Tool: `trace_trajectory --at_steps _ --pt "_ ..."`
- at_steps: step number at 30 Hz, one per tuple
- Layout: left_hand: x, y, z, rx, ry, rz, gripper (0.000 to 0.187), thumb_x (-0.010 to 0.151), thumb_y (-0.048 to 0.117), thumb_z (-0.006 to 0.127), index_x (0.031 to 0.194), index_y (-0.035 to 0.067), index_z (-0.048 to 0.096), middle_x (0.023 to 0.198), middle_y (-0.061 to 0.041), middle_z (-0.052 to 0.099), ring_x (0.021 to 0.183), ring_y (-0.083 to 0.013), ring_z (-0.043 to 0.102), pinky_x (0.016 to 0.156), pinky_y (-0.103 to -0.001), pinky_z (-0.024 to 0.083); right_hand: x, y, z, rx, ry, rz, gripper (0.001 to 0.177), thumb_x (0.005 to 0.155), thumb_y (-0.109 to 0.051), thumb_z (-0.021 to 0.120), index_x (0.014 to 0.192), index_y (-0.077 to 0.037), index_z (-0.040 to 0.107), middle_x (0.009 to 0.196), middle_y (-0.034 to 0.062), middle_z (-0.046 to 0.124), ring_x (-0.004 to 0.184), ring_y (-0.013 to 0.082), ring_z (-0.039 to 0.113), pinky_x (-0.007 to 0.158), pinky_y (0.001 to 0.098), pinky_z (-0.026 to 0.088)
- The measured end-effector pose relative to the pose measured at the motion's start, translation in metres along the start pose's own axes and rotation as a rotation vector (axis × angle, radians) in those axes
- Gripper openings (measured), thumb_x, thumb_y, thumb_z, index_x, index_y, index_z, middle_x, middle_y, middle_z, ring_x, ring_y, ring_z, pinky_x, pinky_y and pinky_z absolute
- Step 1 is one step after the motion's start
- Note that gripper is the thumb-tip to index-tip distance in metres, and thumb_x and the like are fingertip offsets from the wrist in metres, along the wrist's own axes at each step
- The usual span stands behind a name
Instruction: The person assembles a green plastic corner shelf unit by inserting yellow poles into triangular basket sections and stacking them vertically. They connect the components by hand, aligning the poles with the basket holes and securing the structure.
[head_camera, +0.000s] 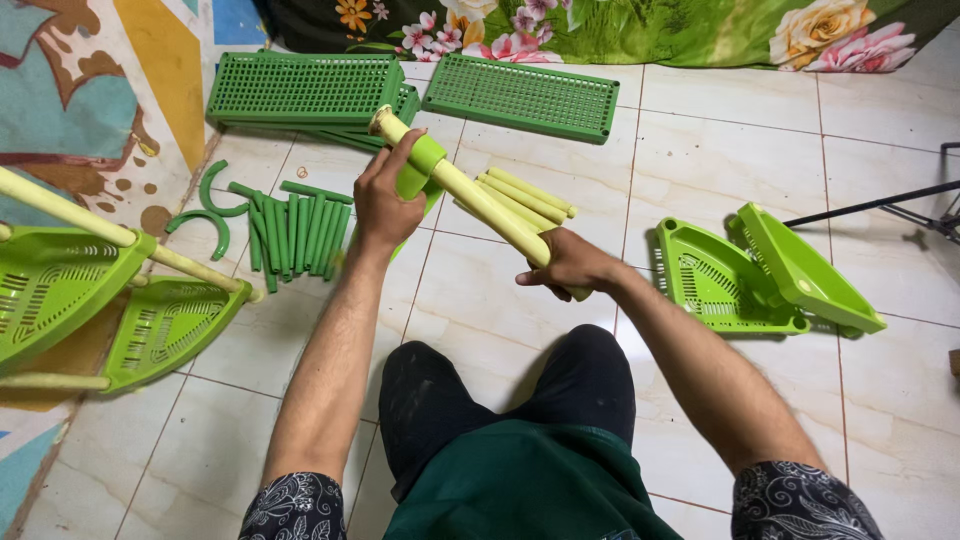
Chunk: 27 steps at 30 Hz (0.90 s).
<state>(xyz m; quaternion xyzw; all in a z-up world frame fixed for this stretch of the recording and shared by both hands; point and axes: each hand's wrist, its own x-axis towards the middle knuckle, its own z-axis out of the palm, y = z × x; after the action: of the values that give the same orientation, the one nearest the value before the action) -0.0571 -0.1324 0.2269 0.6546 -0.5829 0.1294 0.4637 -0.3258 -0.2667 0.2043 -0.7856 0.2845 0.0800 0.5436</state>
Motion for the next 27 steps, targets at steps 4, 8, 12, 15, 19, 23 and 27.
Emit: trace_trajectory --at_steps 4,8,12,15,19,23,27 --pt "-0.002 0.003 0.0 0.106 -0.001 -0.005 0.073 0.077 -0.009 0.071 0.144 0.019 0.06 0.107 -0.011 0.071 0.1 -0.0355 0.068 0.085 -0.044 0.058 0.02 0.017 0.027 -0.269 0.337 0.042 0.037 0.082 -0.016 0.076 0.113 -0.001 0.063 0.062 0.0159 0.065 0.045 0.0248 0.061 0.044 0.0406 0.05" --pt "-0.007 0.001 -0.002 0.102 0.039 0.049 0.074 0.078 -0.012 0.068 0.145 0.016 0.058 0.109 -0.01 0.07 0.102 -0.0357 0.068 0.087 -0.045 0.058 0.031 0.027 0.05 -0.572 0.75 -0.258 0.042 0.066 -0.002 0.069 0.109 -0.001 0.07 0.061 0.0178 0.066 0.043 0.0277 0.064 0.045 0.0436 0.052" --pt "-0.015 -0.007 -0.008 0.05 0.046 0.015 0.069 0.08 -0.011 0.071 0.143 0.015 0.061 0.106 -0.011 0.069 0.1 -0.0345 0.068 0.086 -0.045 0.058 0.027 0.016 0.038 -0.194 0.235 0.181 0.017 0.081 0.001 0.059 0.097 0.003 0.065 0.06 0.0152 0.064 0.042 0.023 0.06 0.038 0.04 0.05" --pt "-0.024 -0.01 -0.005 -0.029 0.096 0.019 0.065 0.083 -0.007 0.077 0.142 0.014 0.06 0.11 -0.012 0.069 0.102 -0.0342 0.069 0.086 -0.044 0.058 0.015 0.003 0.026 -0.007 0.034 0.071 0.019 0.08 0.0 0.071 0.092 0.007 0.059 0.058 0.0127 0.062 0.041 0.0204 0.06 0.035 0.0376 0.047" --pt "-0.036 -0.023 0.01 -0.025 0.125 -0.027 0.066 0.081 -0.009 0.074 0.142 0.013 0.059 0.118 -0.014 0.071 0.111 -0.0365 0.068 0.094 -0.044 0.056 0.009 -0.027 0.022 -0.127 0.092 0.092 0.029 0.083 -0.007 0.072 0.106 0.007 0.061 0.057 0.0122 0.062 0.041 0.0197 0.058 0.036 0.0355 0.047" --pt "-0.034 -0.059 0.023 -0.09 0.24 -0.128 0.073 0.076 -0.014 0.063 0.143 0.013 0.059 0.133 -0.014 0.069 0.128 -0.0348 0.067 0.11 -0.044 0.055 0.004 -0.057 -0.007 -0.175 0.117 0.074 0.073 0.083 -0.033 0.085 0.139 -0.007 0.045 0.073 0.013 0.069 0.053 0.0179 0.063 0.044 0.0327 0.05" --pt "-0.037 -0.101 0.019 -0.427 0.589 -0.452 0.082 0.069 -0.019 0.058 0.144 0.013 0.054 0.139 -0.013 0.061 0.128 -0.035 0.062 0.107 -0.045 0.054 -0.003 -0.055 -0.073 0.399 0.289 -0.43 0.058 0.098 -0.041 0.067 0.143 -0.007 0.054 0.104 0.014 0.073 0.084 0.0193 0.075 0.071 0.0321 0.065"
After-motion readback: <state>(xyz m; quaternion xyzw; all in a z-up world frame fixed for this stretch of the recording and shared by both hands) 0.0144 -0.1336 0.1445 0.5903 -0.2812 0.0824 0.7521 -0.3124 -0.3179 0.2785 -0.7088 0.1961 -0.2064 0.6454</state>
